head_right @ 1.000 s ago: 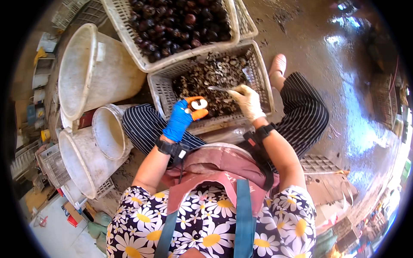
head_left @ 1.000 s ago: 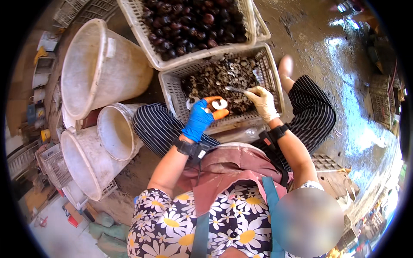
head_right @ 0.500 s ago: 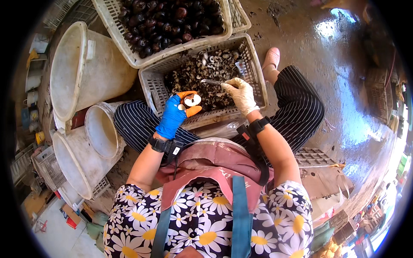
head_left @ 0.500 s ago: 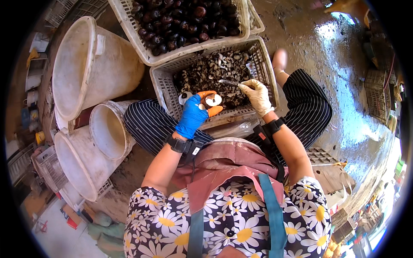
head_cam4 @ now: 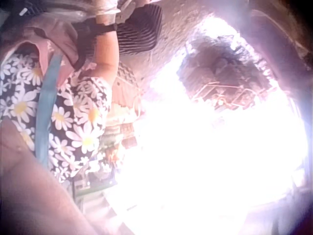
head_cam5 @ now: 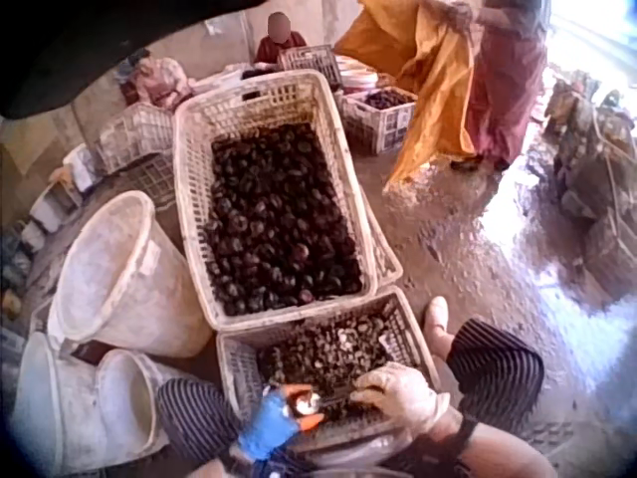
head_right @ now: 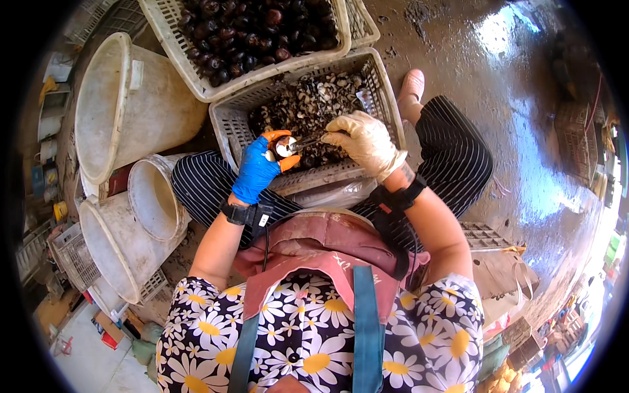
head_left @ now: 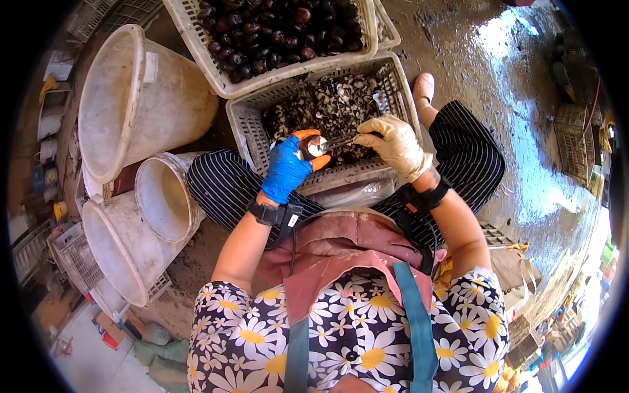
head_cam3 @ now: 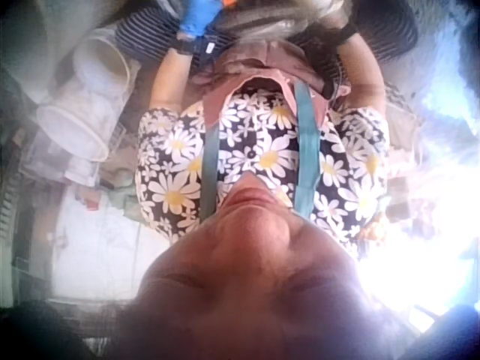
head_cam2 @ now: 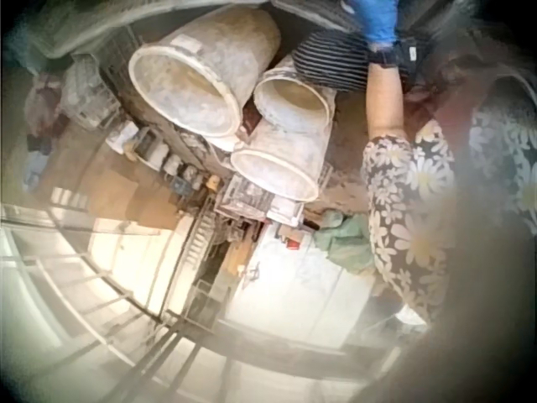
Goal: The person peels water chestnuts by hand using a small blade. They pick up individual water chestnuts from a basket, remove the outer skin, and place the peeled chestnuts into a white bucket.
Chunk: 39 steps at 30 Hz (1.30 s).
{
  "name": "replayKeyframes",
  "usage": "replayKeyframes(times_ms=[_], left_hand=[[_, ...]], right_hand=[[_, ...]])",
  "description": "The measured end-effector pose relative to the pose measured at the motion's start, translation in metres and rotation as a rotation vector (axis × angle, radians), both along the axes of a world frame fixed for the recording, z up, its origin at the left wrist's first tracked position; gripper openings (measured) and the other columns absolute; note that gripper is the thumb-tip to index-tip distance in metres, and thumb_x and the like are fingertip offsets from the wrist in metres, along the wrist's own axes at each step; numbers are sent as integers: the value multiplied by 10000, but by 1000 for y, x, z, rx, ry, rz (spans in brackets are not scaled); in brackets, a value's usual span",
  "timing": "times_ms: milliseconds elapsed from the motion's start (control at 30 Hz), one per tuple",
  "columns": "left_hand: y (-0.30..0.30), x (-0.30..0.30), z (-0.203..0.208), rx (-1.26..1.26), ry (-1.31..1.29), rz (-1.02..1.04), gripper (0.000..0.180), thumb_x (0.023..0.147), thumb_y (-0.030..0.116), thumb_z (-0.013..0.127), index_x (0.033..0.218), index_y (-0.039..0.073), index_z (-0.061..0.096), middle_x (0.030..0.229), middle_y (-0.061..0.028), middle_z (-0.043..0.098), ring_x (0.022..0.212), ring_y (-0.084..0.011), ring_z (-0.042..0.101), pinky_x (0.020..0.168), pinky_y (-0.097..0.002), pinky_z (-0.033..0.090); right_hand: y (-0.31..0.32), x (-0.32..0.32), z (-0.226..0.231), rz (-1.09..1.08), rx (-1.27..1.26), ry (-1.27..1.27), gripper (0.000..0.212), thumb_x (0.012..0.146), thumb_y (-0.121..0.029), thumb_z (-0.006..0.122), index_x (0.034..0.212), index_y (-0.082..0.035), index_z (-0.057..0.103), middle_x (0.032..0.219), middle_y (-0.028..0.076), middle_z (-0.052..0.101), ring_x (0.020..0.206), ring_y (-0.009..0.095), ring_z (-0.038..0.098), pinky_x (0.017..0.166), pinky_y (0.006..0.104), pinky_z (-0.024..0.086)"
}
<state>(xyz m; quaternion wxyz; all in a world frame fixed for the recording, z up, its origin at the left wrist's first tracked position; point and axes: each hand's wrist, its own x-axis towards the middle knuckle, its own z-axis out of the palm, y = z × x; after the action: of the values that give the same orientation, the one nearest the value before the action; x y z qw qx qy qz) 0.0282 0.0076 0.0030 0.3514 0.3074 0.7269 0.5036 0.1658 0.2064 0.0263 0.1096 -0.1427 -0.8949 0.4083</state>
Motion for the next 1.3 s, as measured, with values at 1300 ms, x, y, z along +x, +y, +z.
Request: replayKeyframes(times_ms=[1300], left_hand=[[5,3,-18,147,-246,139,492,665,-17,787,1085,25,534,956,-68,621,855,-142,607,765,-266,510]], right_hand=[[-26,5,-42,-456,-788,-101,240,791,-234,724,877,-18,666,712,60,623,656,106,538,627,277,455]])
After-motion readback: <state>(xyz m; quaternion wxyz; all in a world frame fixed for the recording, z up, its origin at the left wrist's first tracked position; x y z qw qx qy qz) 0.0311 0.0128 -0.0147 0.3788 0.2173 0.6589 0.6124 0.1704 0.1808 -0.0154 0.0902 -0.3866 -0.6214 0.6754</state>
